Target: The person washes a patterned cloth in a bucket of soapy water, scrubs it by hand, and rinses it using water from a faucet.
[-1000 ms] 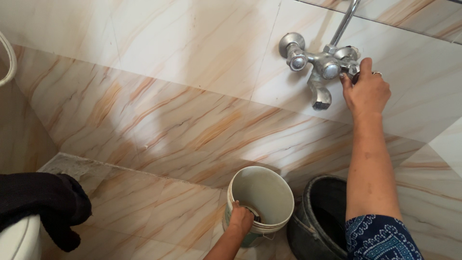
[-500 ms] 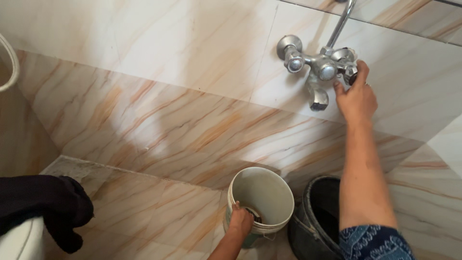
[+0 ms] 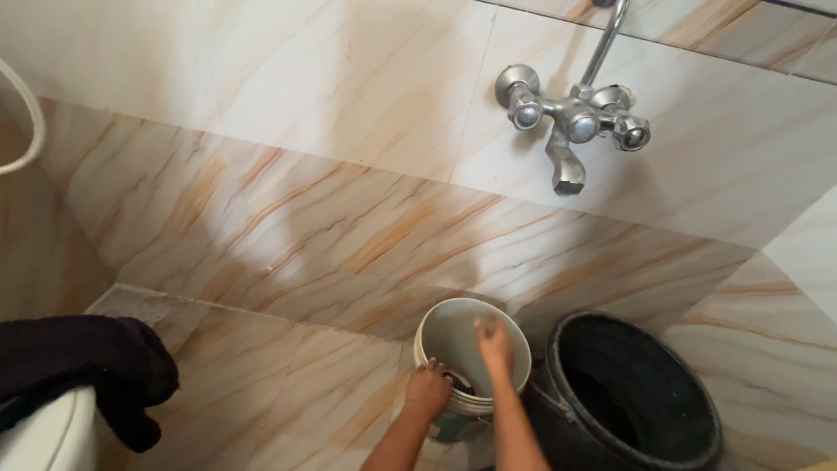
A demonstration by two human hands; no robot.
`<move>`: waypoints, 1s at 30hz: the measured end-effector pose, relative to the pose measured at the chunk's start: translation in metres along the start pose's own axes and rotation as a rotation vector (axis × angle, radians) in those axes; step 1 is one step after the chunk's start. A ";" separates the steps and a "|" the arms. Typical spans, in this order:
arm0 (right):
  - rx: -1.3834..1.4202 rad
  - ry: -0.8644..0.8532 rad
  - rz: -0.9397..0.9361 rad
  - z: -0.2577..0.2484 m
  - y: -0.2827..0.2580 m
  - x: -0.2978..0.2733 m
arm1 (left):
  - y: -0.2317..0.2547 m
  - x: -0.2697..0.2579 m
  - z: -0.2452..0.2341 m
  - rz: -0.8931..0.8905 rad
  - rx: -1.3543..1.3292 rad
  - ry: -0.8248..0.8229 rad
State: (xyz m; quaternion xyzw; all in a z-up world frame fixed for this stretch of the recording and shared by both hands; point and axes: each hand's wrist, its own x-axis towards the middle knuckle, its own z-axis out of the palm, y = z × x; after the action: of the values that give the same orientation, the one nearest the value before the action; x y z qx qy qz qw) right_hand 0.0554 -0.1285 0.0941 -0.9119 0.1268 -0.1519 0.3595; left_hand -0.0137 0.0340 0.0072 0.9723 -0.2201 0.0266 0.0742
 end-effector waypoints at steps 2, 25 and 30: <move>0.035 -0.031 -0.057 0.016 0.014 -0.028 | -0.014 -0.010 -0.003 0.059 -0.114 0.094; -0.413 -0.360 -0.108 0.050 0.009 -0.110 | -0.104 -0.108 -0.073 -0.296 -0.012 -0.038; -0.418 -0.389 -0.127 0.051 0.015 -0.109 | -0.179 -0.200 -0.011 -0.958 -0.044 0.456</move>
State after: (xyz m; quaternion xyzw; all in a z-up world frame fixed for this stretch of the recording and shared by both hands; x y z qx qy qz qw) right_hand -0.0284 -0.0706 0.0278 -0.9843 0.0265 0.0329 0.1712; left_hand -0.1174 0.2799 -0.0223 0.9316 0.2698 0.1960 0.1444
